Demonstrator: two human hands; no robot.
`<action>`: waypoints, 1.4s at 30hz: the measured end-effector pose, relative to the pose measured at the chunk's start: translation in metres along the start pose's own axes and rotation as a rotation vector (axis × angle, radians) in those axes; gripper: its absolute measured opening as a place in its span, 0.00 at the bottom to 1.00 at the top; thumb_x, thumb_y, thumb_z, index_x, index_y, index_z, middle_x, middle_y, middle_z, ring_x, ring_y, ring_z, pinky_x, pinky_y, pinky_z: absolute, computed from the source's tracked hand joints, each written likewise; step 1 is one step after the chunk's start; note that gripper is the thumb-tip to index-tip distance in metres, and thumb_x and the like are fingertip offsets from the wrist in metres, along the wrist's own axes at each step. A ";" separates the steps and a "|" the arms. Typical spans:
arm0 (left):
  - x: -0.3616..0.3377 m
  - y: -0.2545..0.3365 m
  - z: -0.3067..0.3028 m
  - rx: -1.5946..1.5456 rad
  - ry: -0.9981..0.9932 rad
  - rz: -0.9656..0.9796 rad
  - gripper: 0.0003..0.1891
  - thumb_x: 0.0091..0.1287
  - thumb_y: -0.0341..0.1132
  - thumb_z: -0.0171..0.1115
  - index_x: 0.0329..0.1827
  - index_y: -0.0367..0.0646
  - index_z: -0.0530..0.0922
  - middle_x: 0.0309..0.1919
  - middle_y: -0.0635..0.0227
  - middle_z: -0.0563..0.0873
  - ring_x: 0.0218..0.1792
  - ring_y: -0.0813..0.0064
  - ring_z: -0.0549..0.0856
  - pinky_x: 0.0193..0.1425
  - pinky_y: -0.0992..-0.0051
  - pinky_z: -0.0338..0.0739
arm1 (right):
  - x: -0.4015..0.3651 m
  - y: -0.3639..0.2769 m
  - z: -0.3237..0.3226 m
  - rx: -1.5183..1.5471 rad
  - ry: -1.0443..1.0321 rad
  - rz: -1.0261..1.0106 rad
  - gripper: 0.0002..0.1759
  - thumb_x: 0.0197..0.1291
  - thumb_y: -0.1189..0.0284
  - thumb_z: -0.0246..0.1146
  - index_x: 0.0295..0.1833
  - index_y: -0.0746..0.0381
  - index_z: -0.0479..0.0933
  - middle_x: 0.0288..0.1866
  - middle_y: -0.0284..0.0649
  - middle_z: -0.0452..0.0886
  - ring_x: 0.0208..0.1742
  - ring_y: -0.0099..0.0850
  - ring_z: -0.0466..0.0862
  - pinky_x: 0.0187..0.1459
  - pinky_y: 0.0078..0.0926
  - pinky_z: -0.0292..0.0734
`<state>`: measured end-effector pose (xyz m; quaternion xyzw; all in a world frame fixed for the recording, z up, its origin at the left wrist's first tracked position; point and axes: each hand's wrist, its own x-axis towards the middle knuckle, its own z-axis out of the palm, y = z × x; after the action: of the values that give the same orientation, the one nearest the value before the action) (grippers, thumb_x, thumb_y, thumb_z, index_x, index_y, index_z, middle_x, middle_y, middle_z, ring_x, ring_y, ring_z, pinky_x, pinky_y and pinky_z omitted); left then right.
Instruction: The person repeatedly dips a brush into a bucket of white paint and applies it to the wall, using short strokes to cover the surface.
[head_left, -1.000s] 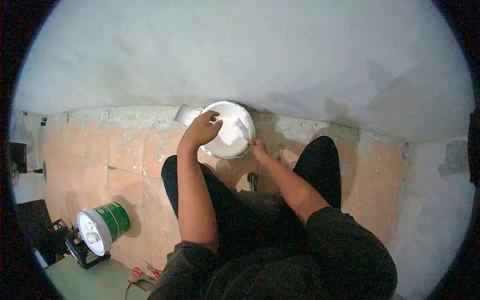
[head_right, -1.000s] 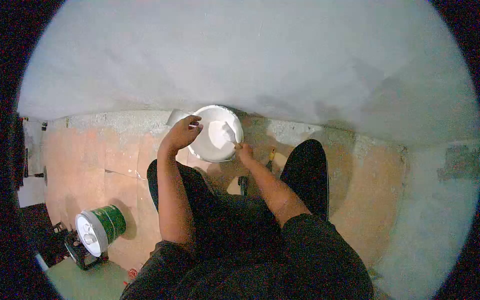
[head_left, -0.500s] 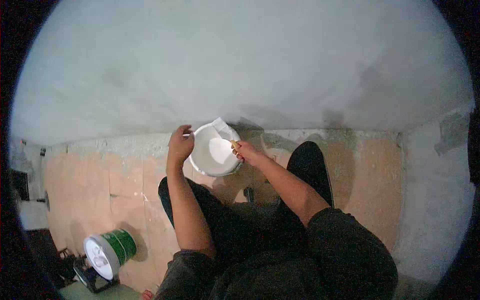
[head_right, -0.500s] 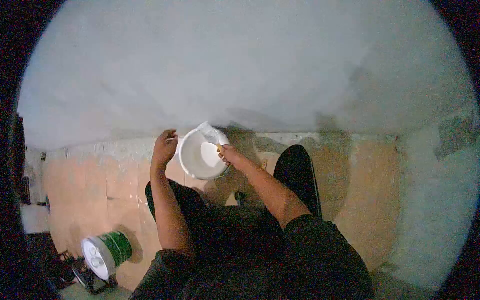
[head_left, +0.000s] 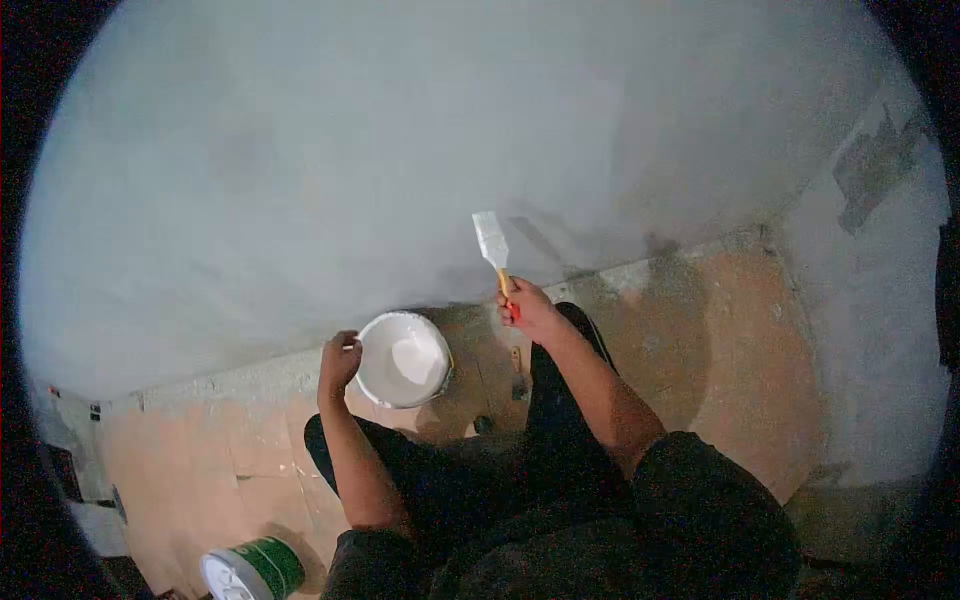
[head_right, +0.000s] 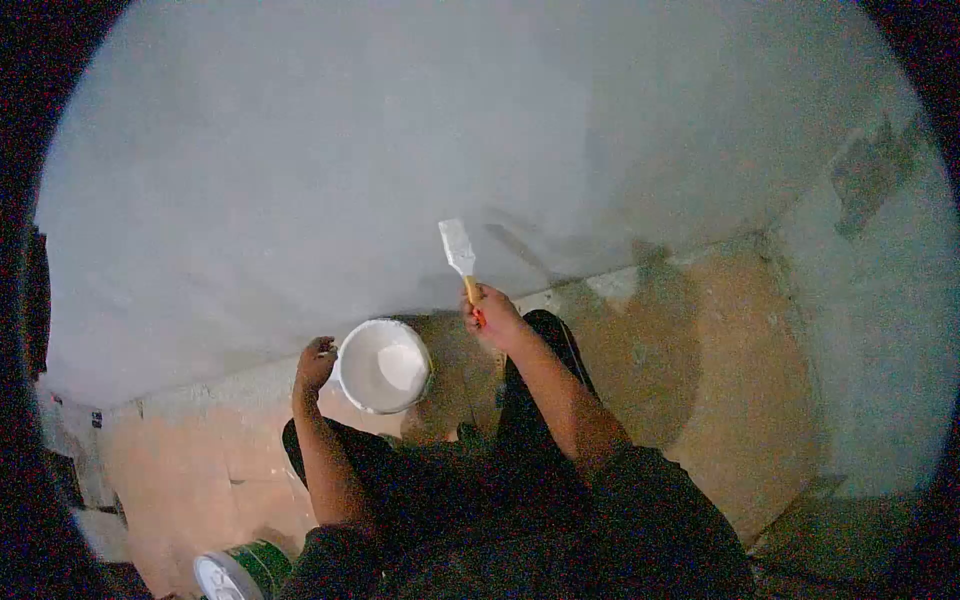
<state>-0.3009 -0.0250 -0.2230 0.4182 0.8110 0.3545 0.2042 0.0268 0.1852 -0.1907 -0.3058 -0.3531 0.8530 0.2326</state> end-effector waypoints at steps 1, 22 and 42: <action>0.003 -0.002 0.004 0.007 -0.002 0.018 0.16 0.62 0.33 0.60 0.51 0.36 0.80 0.41 0.50 0.87 0.44 0.55 0.86 0.50 0.64 0.80 | -0.011 -0.009 -0.008 0.041 0.071 -0.016 0.08 0.67 0.76 0.48 0.48 0.57 0.69 0.31 0.32 0.69 0.25 0.24 0.68 0.29 0.25 0.65; 0.028 0.078 0.061 -0.212 -0.112 0.351 0.14 0.67 0.27 0.57 0.55 0.36 0.76 0.47 0.60 0.85 0.47 0.65 0.85 0.49 0.69 0.79 | -0.094 -0.059 -0.087 0.112 0.313 -0.368 0.15 0.69 0.73 0.48 0.58 0.62 0.70 0.32 0.33 0.73 0.26 0.24 0.72 0.28 0.22 0.68; -0.081 0.266 0.074 -0.562 -0.152 0.500 0.16 0.62 0.19 0.55 0.53 0.41 0.75 0.49 0.62 0.81 0.50 0.66 0.84 0.53 0.69 0.77 | -0.029 -0.143 -0.039 -0.887 0.724 -1.029 0.19 0.64 0.77 0.57 0.60 0.66 0.75 0.27 0.43 0.75 0.28 0.34 0.77 0.34 0.31 0.74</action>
<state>-0.0667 0.0444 -0.0706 0.5558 0.5376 0.5700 0.2778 0.0996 0.2771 -0.0962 -0.4279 -0.6617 0.2625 0.5568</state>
